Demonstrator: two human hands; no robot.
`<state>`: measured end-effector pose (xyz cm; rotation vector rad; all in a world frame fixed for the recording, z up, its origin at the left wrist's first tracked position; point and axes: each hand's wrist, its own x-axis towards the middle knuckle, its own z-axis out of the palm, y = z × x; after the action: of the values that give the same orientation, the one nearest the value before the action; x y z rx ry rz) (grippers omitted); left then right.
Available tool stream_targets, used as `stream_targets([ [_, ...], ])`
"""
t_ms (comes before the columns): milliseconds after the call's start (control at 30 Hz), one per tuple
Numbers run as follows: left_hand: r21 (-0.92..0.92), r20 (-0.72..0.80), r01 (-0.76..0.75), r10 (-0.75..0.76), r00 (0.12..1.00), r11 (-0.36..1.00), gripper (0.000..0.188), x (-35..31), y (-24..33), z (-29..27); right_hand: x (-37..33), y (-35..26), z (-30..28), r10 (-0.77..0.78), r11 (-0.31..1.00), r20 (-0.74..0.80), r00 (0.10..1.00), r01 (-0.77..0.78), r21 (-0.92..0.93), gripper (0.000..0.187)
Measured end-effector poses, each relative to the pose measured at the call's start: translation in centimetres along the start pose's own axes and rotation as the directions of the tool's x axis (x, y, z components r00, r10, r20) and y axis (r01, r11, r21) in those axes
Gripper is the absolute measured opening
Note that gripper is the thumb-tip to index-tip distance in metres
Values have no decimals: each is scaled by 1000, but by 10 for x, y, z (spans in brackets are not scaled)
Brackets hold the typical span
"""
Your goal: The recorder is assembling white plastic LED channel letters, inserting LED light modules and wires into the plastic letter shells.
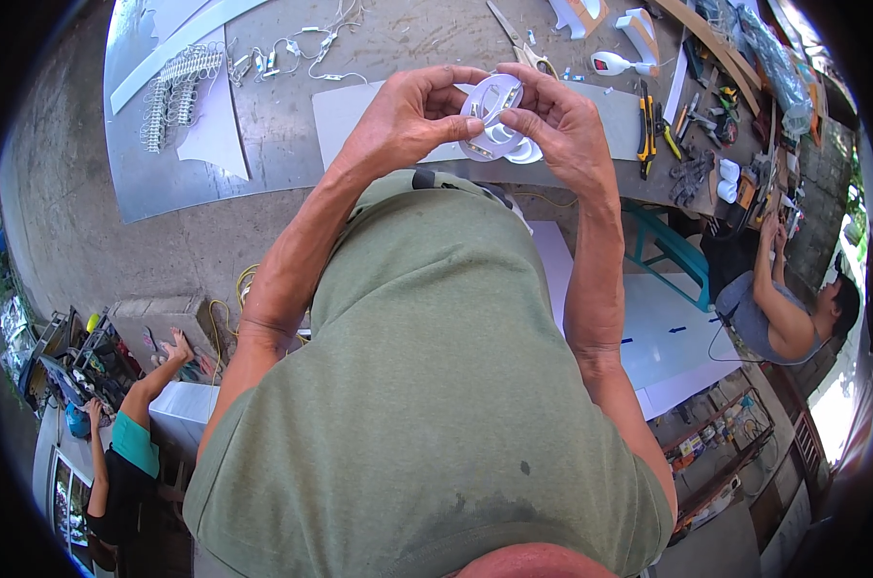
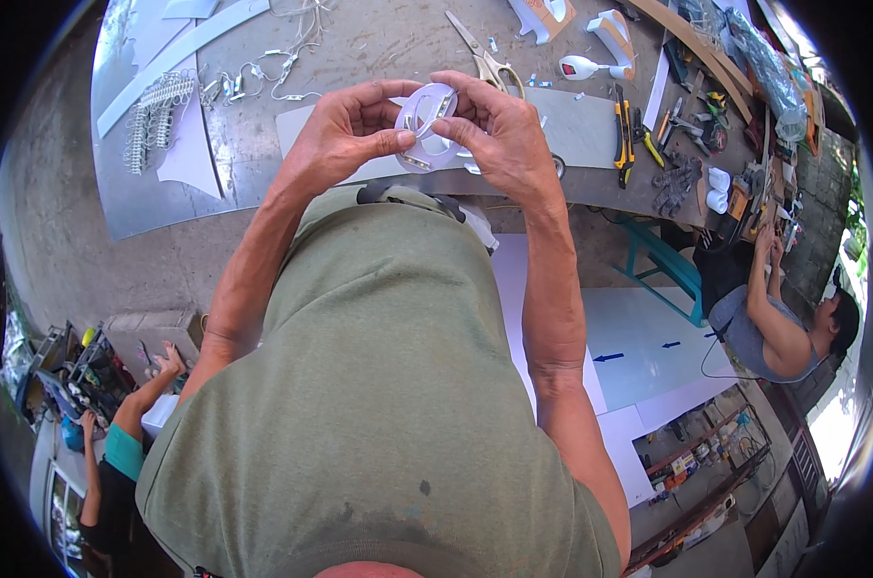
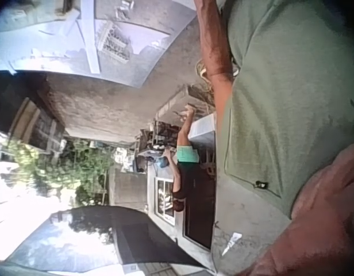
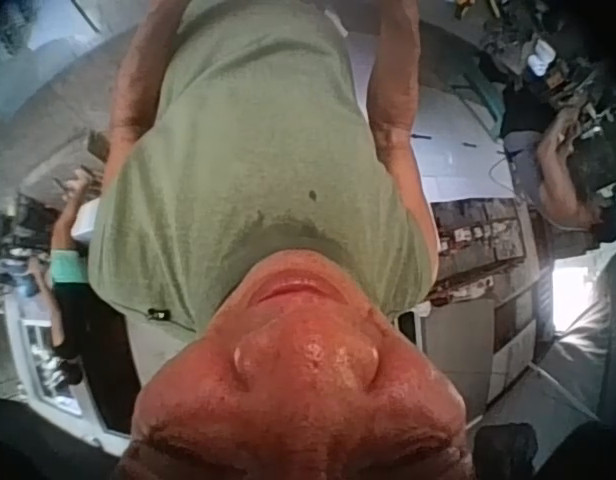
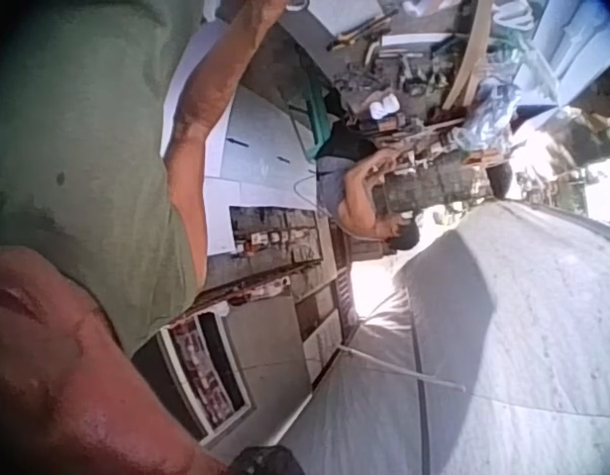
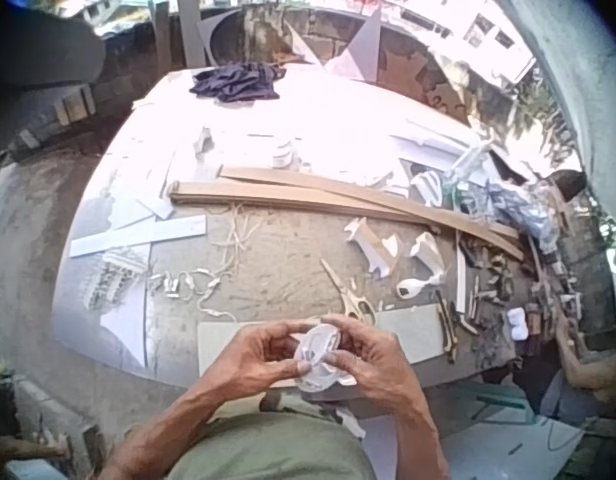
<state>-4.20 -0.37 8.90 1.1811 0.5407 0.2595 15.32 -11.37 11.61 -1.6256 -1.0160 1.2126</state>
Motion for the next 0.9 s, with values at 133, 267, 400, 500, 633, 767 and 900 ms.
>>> stream_targets([
  [133, -36, 15, 22, -22, 1000, 999, 59, 1, 0, -1, 0, 0, 1, -28, 999, 0, 1000, 28, 27, 47],
  [267, 22, -5, 37, -37, 999, 999, 55, 1, 1, 0, 0, 1, 1, -38, 998, -7, 999, 38, -56, 47],
  [400, 27, -38, 64, -63, 997, 998, 53, 1, 1, 4, 0, 0, 4, -63, 984, -16, 998, 60, -166, 47],
  [500, 72, -81, 54, -48, 996, 996, 51, 1, -5, 6, 0, -3, 6, -86, 968, -22, 996, 78, -237, 47],
  [633, 115, -122, 27, -12, 992, 993, 50, 3, -8, 9, -1, -3, 8, -104, 961, -35, 994, 92, -261, 46],
  [767, 109, -145, 24, -8, 989, 994, 51, 3, -10, 10, -1, -7, 11, -98, 947, -40, 994, 81, -310, 46],
  [900, 151, -155, 20, 3, 988, 988, 51, 3, -12, 10, -1, -9, 14, -112, 931, -44, 993, 89, -353, 45],
])
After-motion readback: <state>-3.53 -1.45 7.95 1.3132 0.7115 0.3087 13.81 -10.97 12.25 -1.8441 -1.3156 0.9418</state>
